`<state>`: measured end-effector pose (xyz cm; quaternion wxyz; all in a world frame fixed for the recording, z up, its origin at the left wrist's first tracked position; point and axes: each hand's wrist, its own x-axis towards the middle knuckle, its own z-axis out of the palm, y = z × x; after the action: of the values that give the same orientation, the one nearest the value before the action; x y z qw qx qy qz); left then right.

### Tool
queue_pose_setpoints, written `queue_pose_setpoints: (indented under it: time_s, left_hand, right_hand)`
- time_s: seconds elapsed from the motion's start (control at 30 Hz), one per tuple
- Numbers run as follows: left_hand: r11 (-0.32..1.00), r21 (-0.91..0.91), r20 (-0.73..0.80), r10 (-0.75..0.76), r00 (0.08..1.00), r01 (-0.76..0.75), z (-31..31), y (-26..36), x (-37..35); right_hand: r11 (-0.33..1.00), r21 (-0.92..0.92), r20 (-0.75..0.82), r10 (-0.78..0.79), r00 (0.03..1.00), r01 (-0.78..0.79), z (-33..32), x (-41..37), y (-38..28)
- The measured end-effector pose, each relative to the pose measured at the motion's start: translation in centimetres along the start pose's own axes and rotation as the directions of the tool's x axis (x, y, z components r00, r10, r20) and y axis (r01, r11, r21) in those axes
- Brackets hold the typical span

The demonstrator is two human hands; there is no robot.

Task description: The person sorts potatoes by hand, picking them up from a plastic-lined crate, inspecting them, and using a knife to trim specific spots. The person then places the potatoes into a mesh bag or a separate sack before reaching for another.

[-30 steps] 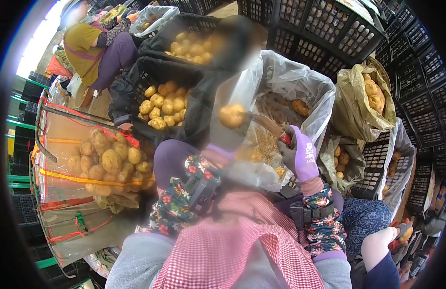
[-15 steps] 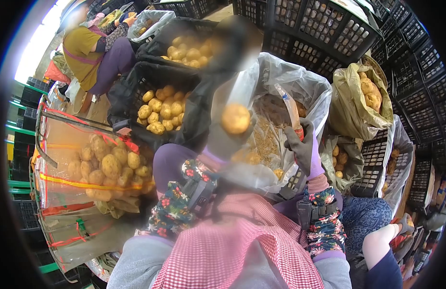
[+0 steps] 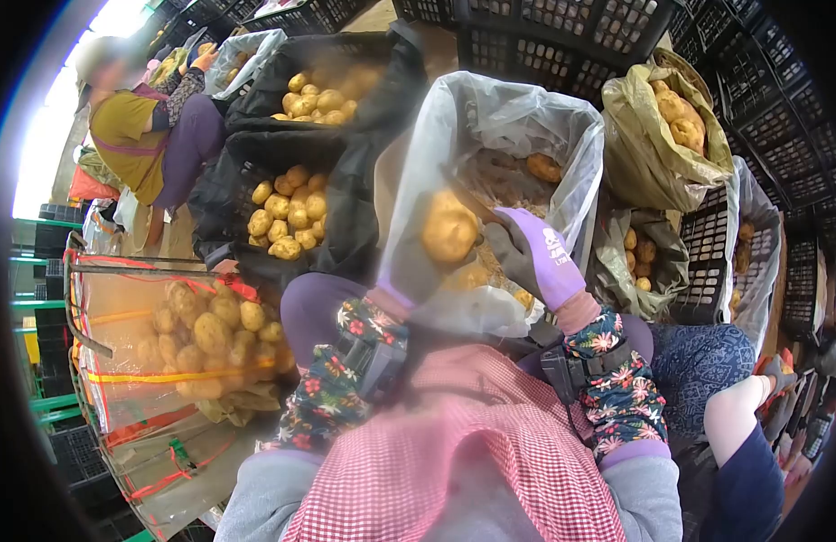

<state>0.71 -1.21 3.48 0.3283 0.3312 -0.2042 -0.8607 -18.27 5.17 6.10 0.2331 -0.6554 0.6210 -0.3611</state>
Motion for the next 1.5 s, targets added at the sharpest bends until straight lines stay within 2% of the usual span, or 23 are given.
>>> queue_pose_setpoints:
  time_s: [0.07,0.13,0.17,0.23,0.37,0.5,0.57,0.63,0.67,0.7,0.77,0.87,0.93,0.97,1.03,1.07,1.17,1.2,1.23,1.27,1.3,1.37,1.5]
  left_hand:
    - [0.718,0.598,0.204,0.294,0.934,-0.357,-1.3,-1.3,0.9]
    - [0.571,0.691,0.263,0.373,0.89,-0.444,-2.4,-2.6,1.3]
    - [0.716,0.579,0.166,0.365,0.916,-0.391,-2.1,-3.1,1.4]
    - [0.716,0.569,0.184,0.368,0.911,-0.404,-2.0,-3.3,1.7]
    - [0.343,0.816,0.307,0.426,0.851,-0.466,-1.7,-3.3,0.4]
    - [0.659,0.629,0.246,0.336,0.909,-0.413,-0.3,-2.5,0.5]
    - [0.586,0.677,0.244,0.392,0.887,-0.445,0.3,-2.4,-0.8]
    - [0.862,0.41,0.138,0.265,0.954,-0.298,0.6,-2.2,-0.8]
    - [0.996,0.035,0.093,0.074,0.993,-0.077,0.3,-1.9,-0.1]
    - [0.924,-0.348,0.124,-0.124,0.985,0.16,-0.3,-1.9,0.4]
    - [0.961,0.217,-0.07,0.189,0.98,-0.17,-4.1,-4.6,2.8]
    - [0.433,0.766,0.216,0.524,0.824,-0.476,-6.2,-6.7,4.5]
    - [0.431,0.754,0.21,0.557,0.804,-0.496,-6.2,-6.7,5.2]
    - [0.649,0.638,0.042,0.508,0.86,-0.414,-6.0,-6.5,4.9]
    - [0.723,0.588,0.017,0.438,0.899,-0.363,-5.4,-6.2,3.8]
    - [0.6,0.677,0.155,0.449,0.88,-0.426,-5.0,-5.6,3.6]
    - [0.648,0.633,0.228,0.367,0.902,-0.424,-3.5,-4.3,2.8]
    - [0.506,0.765,0.168,0.44,0.882,-0.398,-4.2,-4.8,2.5]
    - [0.585,0.727,0.108,0.421,0.901,-0.36,-4.1,-4.8,2.4]
    - [0.659,0.679,0.047,0.4,0.915,-0.323,-4.1,-4.8,2.3]
    - [0.883,0.399,0.011,0.266,0.964,-0.249,-3.8,-4.7,2.7]
    - [0.977,0.13,-0.008,0.172,0.985,-0.169,-3.8,-4.7,3.0]
    - [0.877,0.394,-0.068,0.328,0.942,-0.276,-6.0,-7.3,5.1]
  right_hand:
    - [0.998,-0.047,0.01,0.046,0.999,-0.046,-0.3,0.2,-0.3]
    - [0.994,-0.106,0.011,0.035,0.999,-0.034,0.0,0.0,-0.1]
    - [0.99,-0.136,0.011,0.028,1.0,-0.026,0.0,-0.1,-0.1]
    - [0.977,-0.212,0.066,-0.003,0.998,0.016,0.4,-0.6,-0.5]
    - [0.975,-0.222,-0.054,0.006,0.999,-0.018,0.9,0.0,0.9]
    - [0.963,-0.271,0.001,-0.014,1.0,0.014,1.1,-0.5,0.0]
    - [0.963,-0.262,0.001,-0.073,0.997,0.071,1.5,-0.7,0.5]
    - [0.94,-0.322,0.024,-0.114,0.993,0.116,1.0,-0.7,0.3]
    - [0.93,-0.334,0.024,-0.156,0.987,0.155,1.3,-1.2,-0.1]
    - [0.932,-0.324,0.075,-0.147,0.986,0.163,1.2,-1.6,-0.4]
    - [0.92,-0.357,0.029,-0.164,0.986,0.163,1.4,-1.3,0.4]
    - [0.911,-0.362,0.077,-0.183,0.98,0.199,1.0,-1.3,-0.1]
    - [0.91,-0.376,0.085,-0.156,0.984,0.177,1.5,-1.2,0.4]
    - [0.914,-0.374,0.09,-0.135,0.987,0.159,1.8,-1.4,0.2]
    - [0.918,-0.33,0.087,-0.203,0.975,0.221,1.3,-1.3,0.3]
    - [0.913,-0.32,0.078,-0.242,0.967,0.255,0.7,-0.9,0.3]
    - [0.929,-0.309,0.123,-0.173,0.977,0.203,1.3,-1.3,0.0]
    - [0.931,-0.321,0.098,-0.151,0.984,0.174,1.7,-1.0,0.7]
    - [0.931,-0.336,0.067,-0.124,0.99,0.14,1.9,-0.7,1.4]
    - [0.937,-0.303,0.012,-0.178,0.984,0.174,1.5,-1.0,0.8]
    - [0.933,-0.316,0.039,-0.166,0.985,0.17,1.3,-1.2,0.4]
    - [0.929,-0.328,0.111,-0.141,0.984,0.171,1.5,-1.6,-0.2]
    - [0.913,-0.356,0.056,-0.194,0.979,0.201,1.3,-0.9,0.3]
